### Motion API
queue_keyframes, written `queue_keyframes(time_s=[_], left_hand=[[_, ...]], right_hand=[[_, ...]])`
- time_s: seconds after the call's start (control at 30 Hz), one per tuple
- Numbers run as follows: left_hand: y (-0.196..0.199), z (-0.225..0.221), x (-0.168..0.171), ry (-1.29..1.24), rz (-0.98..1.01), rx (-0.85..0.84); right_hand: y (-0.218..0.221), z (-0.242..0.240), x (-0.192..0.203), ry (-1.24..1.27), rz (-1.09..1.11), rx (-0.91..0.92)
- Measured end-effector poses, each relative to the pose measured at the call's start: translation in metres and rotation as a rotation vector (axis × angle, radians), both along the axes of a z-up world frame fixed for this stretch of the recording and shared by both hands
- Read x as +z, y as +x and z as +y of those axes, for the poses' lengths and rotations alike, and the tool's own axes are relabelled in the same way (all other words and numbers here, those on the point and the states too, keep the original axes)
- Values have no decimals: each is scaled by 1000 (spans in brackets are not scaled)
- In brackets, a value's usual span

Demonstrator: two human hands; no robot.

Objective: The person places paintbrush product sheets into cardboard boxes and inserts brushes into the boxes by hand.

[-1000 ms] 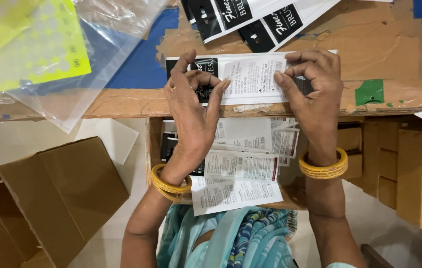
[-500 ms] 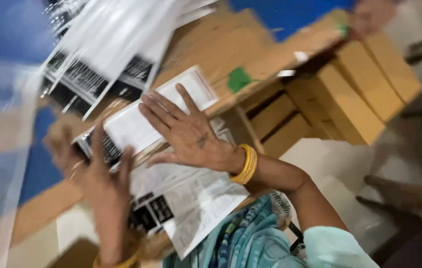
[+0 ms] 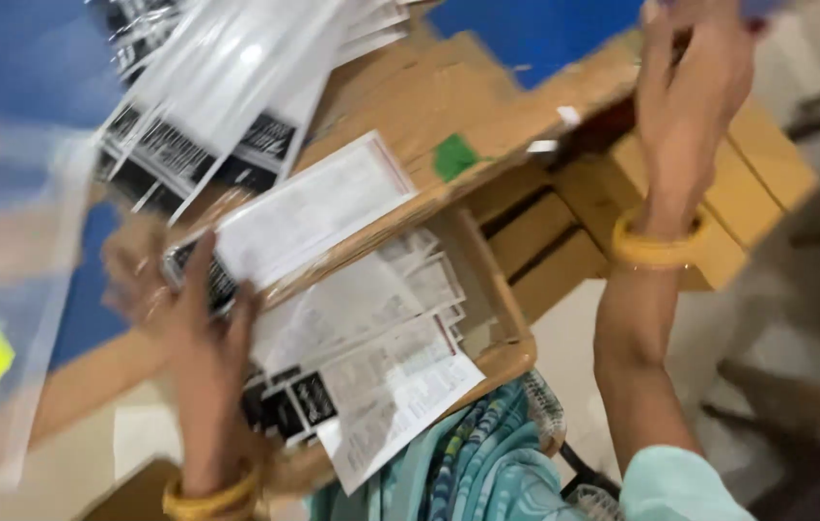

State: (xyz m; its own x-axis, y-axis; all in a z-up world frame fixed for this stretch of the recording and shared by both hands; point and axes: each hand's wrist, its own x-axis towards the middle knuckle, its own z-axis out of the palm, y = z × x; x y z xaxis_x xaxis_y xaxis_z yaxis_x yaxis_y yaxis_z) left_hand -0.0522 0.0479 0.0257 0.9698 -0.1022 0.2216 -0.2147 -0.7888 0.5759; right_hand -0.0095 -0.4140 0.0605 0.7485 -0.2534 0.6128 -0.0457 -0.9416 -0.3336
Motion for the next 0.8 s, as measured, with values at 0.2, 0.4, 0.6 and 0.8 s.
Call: queue_keyframes(time_s=[0.2, 0.4, 0.6, 0.8], left_hand=[[-7, -23, -13, 239, -127, -14], [-8, 7, -10, 282, -39, -47], [-35, 7, -8, 266, -108, -107], [-44, 11, -20, 309, -140, -144]], right_hand=[[-11, 207, -27, -175, 286, 755], [1, 229, -64, -355, 558, 864], [-8, 214, -49, -445, 583, 779], [-30, 184, -89, -488, 439, 895]])
